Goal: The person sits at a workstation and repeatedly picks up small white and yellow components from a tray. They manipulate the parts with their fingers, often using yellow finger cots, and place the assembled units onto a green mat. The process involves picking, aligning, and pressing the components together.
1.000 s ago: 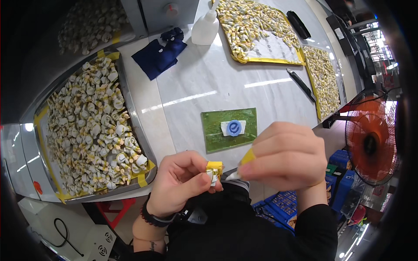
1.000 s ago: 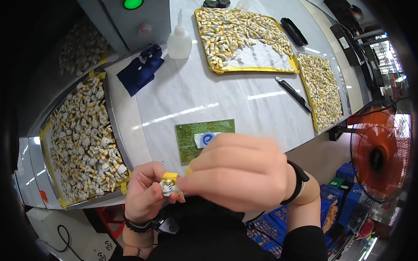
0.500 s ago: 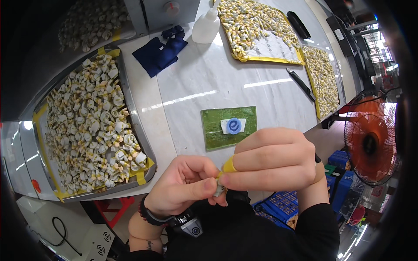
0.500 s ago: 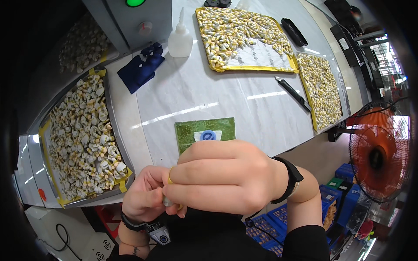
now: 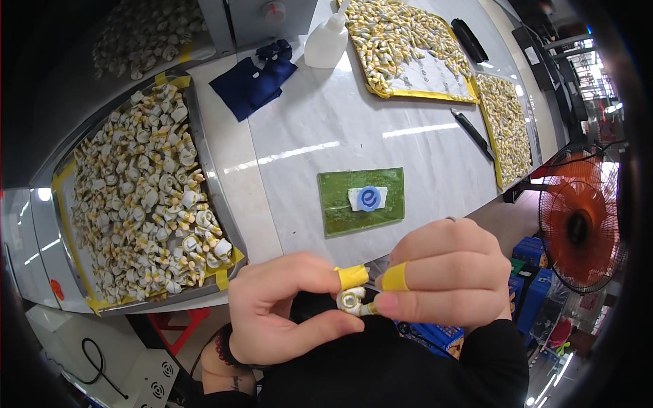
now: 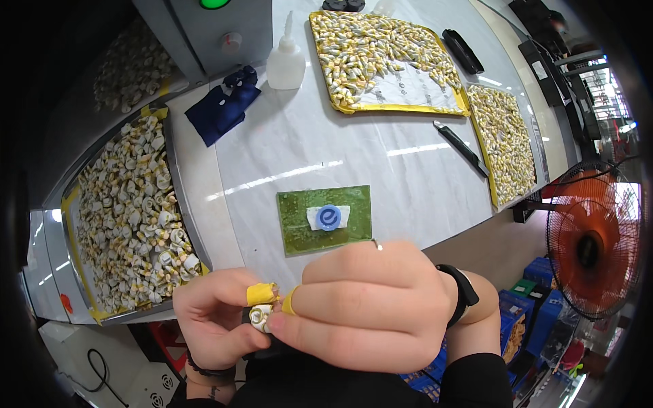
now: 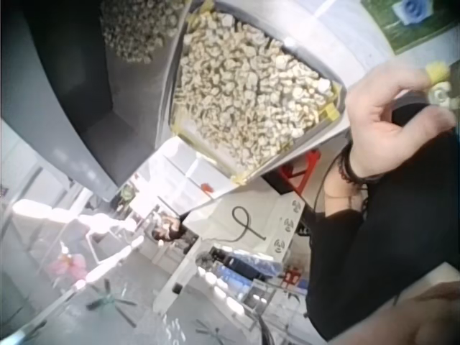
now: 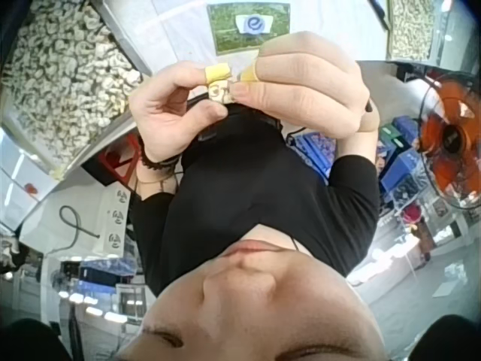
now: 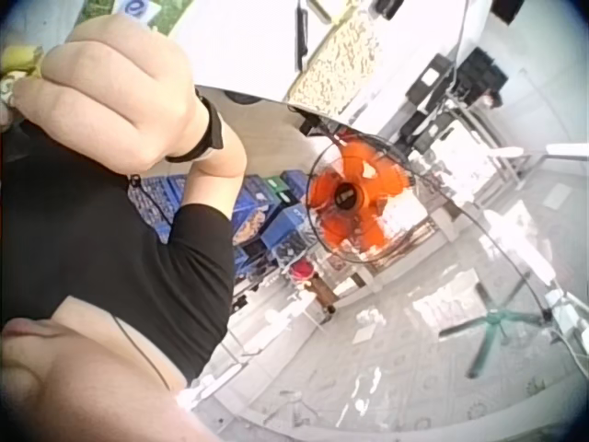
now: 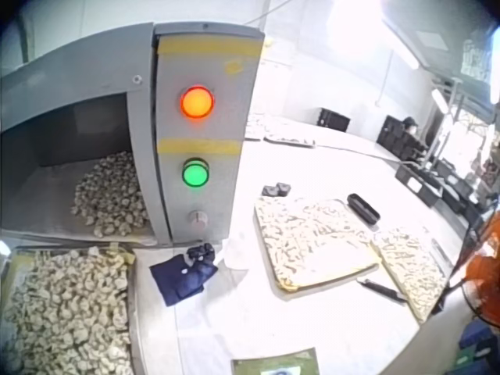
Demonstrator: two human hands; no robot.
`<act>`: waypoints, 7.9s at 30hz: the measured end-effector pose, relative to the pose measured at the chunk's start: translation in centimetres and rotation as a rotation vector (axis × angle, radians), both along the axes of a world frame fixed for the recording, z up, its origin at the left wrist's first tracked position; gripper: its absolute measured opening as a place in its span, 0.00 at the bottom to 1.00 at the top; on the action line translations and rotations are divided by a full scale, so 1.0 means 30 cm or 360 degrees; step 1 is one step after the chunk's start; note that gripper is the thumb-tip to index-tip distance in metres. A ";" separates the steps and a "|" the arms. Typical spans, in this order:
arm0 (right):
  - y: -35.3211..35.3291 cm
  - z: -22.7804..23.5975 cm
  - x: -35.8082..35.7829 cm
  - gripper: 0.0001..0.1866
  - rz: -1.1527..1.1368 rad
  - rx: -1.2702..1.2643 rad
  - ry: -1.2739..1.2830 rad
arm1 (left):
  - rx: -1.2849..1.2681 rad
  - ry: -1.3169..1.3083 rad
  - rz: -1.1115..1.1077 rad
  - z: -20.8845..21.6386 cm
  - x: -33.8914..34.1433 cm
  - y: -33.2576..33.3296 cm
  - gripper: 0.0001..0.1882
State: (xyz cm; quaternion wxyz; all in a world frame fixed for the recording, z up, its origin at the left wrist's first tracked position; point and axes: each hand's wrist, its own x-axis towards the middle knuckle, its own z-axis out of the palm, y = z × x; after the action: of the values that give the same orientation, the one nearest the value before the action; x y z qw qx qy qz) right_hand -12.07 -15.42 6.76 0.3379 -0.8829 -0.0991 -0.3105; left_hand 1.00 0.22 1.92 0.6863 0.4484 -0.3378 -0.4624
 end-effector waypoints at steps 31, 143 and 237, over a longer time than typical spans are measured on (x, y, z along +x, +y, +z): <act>-0.091 0.089 -0.173 0.06 -0.0782 -0.0475 -0.0027 | 0.0094 -0.0347 0.0093 0.027 0.027 0.030 0.16; 0.015 -0.021 -0.042 0.08 0.0160 0.0863 0.0734 | 0.0170 0.0199 -0.0500 0.004 -0.011 -0.003 0.06; -0.766 -0.167 -0.249 0.06 -0.1256 -0.0649 0.1003 | 0.0079 0.0383 0.0249 -0.034 0.007 0.123 0.34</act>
State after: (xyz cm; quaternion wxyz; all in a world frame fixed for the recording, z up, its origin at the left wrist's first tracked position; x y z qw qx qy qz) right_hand -19.53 -38.41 1.74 0.0308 -0.9511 0.2876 -0.1087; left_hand 1.22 3.92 0.89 0.7446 0.4315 -0.2055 -0.4660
